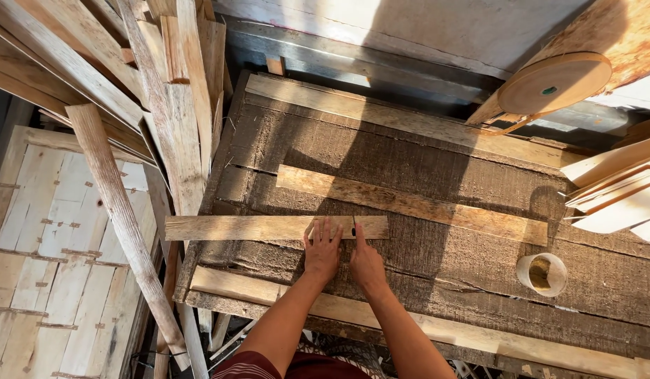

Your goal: Organizing and sorting thin wooden strips on a low workbench in a workshop environment.

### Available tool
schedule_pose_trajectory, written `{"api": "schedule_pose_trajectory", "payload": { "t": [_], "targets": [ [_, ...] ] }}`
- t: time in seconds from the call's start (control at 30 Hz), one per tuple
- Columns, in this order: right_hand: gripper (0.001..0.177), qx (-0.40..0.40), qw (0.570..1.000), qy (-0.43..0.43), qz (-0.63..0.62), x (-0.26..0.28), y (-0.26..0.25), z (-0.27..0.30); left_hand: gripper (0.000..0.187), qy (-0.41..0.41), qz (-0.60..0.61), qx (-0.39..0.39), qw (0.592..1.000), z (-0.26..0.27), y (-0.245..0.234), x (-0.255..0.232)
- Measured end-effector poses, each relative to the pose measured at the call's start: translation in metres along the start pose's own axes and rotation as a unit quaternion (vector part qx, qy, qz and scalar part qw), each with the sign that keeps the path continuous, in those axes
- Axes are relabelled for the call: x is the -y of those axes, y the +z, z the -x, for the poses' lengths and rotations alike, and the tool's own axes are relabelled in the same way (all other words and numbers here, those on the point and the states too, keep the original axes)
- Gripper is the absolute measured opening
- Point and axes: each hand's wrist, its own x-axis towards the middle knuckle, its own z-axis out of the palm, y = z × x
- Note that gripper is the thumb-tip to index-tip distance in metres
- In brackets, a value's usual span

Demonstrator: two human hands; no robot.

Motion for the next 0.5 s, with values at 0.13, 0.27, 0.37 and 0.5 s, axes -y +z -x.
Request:
{"api": "schedule_pose_trajectory", "payload": {
  "t": [0.13, 0.27, 0.37, 0.5],
  "targets": [
    [0.077, -0.016, 1.0, -0.025, 0.009, -0.0007, 0.0003, -0.003, 0.071, -0.002, -0.023, -0.005, 1.0, -0.0067, 0.0055, 0.0013],
    [0.076, -0.015, 0.999, -0.024, 0.014, -0.0004, -0.0016, -0.0055, 0.072, -0.002, -0.046, -0.001, 0.999, -0.0083, 0.0024, 0.0005],
    [0.075, 0.016, 1.0, 0.0, 0.011, 0.0003, -0.0018, -0.0008, 0.073, -0.002, -0.052, 0.007, 0.999, -0.0028, -0.0003, 0.0006],
    [0.081, 0.012, 1.0, -0.007, 0.003, -0.003, -0.0014, 0.002, 0.077, 0.002, -0.064, 0.0, 0.998, -0.0017, -0.0002, -0.0007]
  ]
}}
